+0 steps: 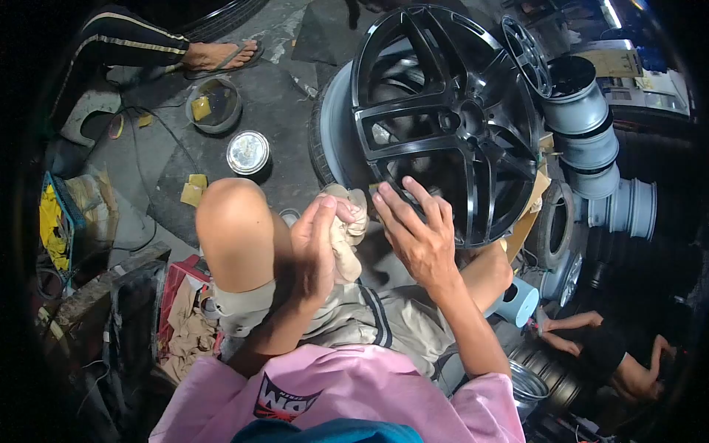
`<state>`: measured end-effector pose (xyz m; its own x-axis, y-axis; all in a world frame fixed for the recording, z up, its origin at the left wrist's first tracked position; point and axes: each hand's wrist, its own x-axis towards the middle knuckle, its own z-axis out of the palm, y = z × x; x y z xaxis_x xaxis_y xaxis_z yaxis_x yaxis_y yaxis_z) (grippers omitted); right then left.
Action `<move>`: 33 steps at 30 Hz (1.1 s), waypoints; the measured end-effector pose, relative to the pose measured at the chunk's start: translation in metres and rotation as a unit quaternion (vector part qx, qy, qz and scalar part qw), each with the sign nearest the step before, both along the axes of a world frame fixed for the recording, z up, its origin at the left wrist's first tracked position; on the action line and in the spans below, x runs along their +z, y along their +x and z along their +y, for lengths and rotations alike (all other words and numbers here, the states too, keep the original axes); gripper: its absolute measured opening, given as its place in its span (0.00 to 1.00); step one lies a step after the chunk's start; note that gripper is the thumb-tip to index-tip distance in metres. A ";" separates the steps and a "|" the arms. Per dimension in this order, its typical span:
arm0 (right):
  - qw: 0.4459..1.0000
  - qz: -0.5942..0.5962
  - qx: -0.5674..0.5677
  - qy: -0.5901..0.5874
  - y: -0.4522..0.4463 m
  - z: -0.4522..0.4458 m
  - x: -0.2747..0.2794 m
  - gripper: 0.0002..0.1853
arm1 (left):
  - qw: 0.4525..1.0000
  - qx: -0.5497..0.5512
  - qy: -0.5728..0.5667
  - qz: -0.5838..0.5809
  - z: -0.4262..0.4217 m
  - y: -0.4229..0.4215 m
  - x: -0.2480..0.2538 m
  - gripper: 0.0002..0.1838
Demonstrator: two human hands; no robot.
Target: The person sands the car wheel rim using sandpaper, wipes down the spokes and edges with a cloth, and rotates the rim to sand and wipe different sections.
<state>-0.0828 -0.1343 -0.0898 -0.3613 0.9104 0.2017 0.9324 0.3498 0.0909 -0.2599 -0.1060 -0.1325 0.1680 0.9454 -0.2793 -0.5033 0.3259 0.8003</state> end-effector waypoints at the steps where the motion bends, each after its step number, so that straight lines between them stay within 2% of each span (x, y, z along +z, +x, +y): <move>1: 1.000 -0.015 0.002 0.017 0.002 -0.002 -0.003 0.25 | 1.000 -0.001 -0.012 -0.015 0.000 -0.001 0.000 0.20; 7: 0.998 -0.012 0.008 0.066 -0.013 0.052 -0.004 0.22 | 0.999 0.018 -0.010 -0.039 -0.002 -0.004 0.007 0.20; 12: 0.999 0.023 -0.002 0.046 -0.009 0.043 -0.012 0.23 | 0.999 0.023 -0.014 -0.033 -0.001 -0.002 0.001 0.19; 15: 0.999 -0.002 0.008 0.045 -0.017 0.071 -0.004 0.22 | 0.999 0.005 -0.027 -0.047 -0.003 -0.002 0.002 0.19; 17: 0.998 0.024 0.004 0.058 -0.022 0.094 -0.008 0.21 | 0.997 0.002 -0.035 -0.066 -0.004 0.000 0.001 0.19; 22: 0.998 0.047 -0.023 0.020 -0.021 0.054 -0.005 0.20 | 0.998 0.019 -0.020 -0.058 -0.003 0.002 -0.005 0.19; 26: 0.998 0.055 -0.004 0.044 -0.021 0.078 -0.007 0.20 | 0.998 0.003 -0.018 -0.059 -0.007 0.002 0.000 0.19; 29: 0.996 0.073 -0.030 0.051 -0.029 0.091 -0.008 0.21 | 0.998 0.003 -0.019 -0.067 -0.010 0.005 -0.005 0.19; 33: 0.994 0.089 -0.049 0.024 -0.028 0.054 -0.014 0.23 | 0.999 -0.002 -0.019 -0.051 -0.007 0.004 -0.007 0.19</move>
<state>-0.1108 -0.0803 -0.1037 -0.2258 0.9270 0.2996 0.9646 0.2558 -0.0647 -0.2556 -0.1134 -0.1395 0.2006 0.9339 -0.2959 -0.5803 0.3566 0.7321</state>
